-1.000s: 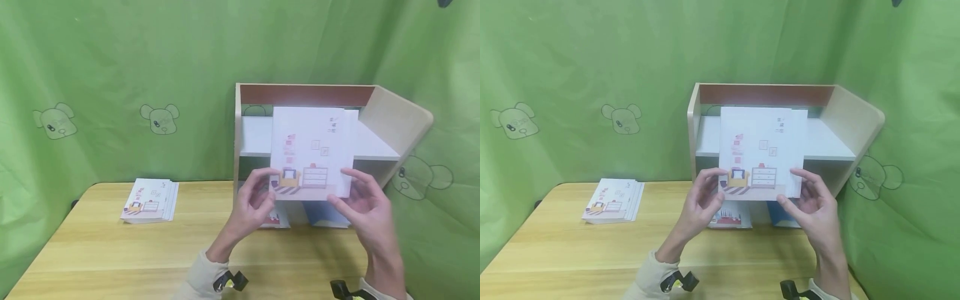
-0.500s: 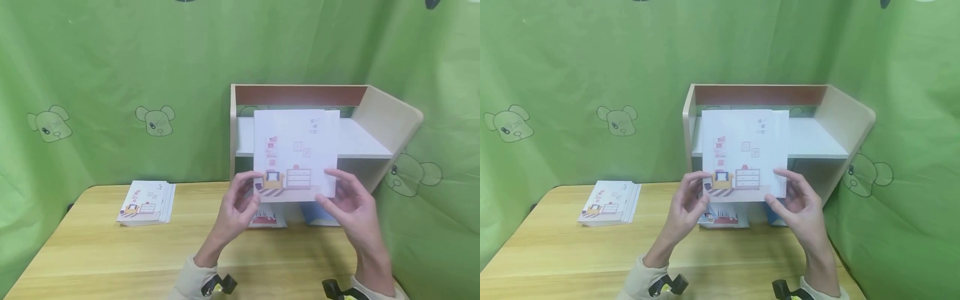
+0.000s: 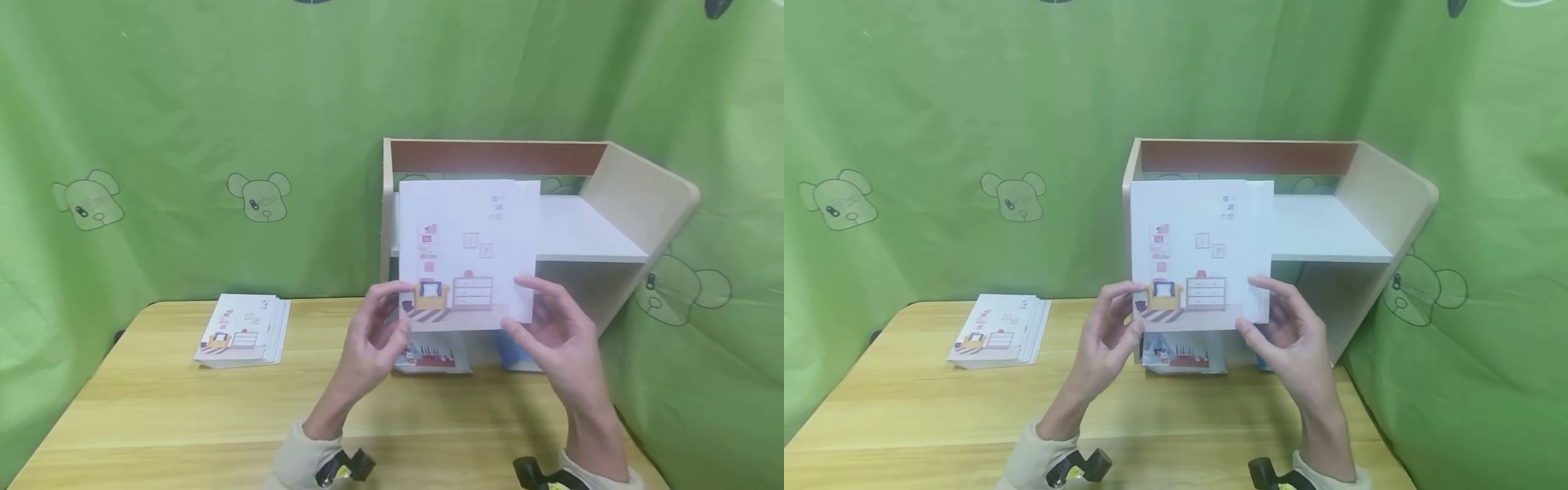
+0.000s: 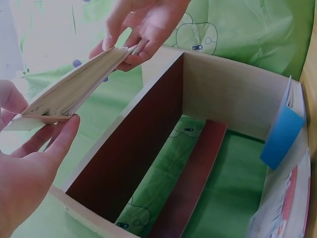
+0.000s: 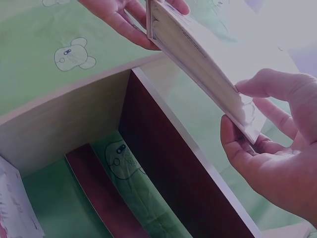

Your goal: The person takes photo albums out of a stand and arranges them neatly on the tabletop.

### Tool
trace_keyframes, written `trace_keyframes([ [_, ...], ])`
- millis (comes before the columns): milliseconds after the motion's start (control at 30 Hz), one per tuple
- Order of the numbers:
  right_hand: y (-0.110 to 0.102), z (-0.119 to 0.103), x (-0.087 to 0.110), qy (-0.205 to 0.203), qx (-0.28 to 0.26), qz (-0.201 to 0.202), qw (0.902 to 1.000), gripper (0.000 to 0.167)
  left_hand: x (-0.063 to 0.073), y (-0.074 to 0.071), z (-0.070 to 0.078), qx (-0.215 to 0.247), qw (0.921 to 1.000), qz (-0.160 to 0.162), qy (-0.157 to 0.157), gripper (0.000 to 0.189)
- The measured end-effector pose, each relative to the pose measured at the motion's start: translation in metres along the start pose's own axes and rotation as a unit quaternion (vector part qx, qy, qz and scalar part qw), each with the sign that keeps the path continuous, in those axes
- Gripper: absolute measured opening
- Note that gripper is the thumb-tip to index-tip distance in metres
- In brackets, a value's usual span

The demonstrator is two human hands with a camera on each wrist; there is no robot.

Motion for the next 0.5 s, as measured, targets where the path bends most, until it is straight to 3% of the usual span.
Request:
trace_keyframes([
  [200, 0.015, -0.001, -0.003, -0.013, -0.017, -0.012, 0.9997, 0.063, 0.006, -0.012, 0.006, 0.010, 0.9999, 0.003, 0.011, 0.052],
  [500, 0.031, 0.001, -0.007, -0.010, 0.003, -0.022, 0.9997, 0.061, 0.009, -0.025, 0.019, 0.011, 0.9994, 0.005, 0.033, 0.051],
])
Point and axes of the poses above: each hand's wrist, its own x-axis away from the middle knuckle, its own y-axis out of the palm, z = x × y, the point moved 8 cm from there along -x, towards the middle knuckle, and after that the axes turned 5 degrees about x, right-handed, at the moved point
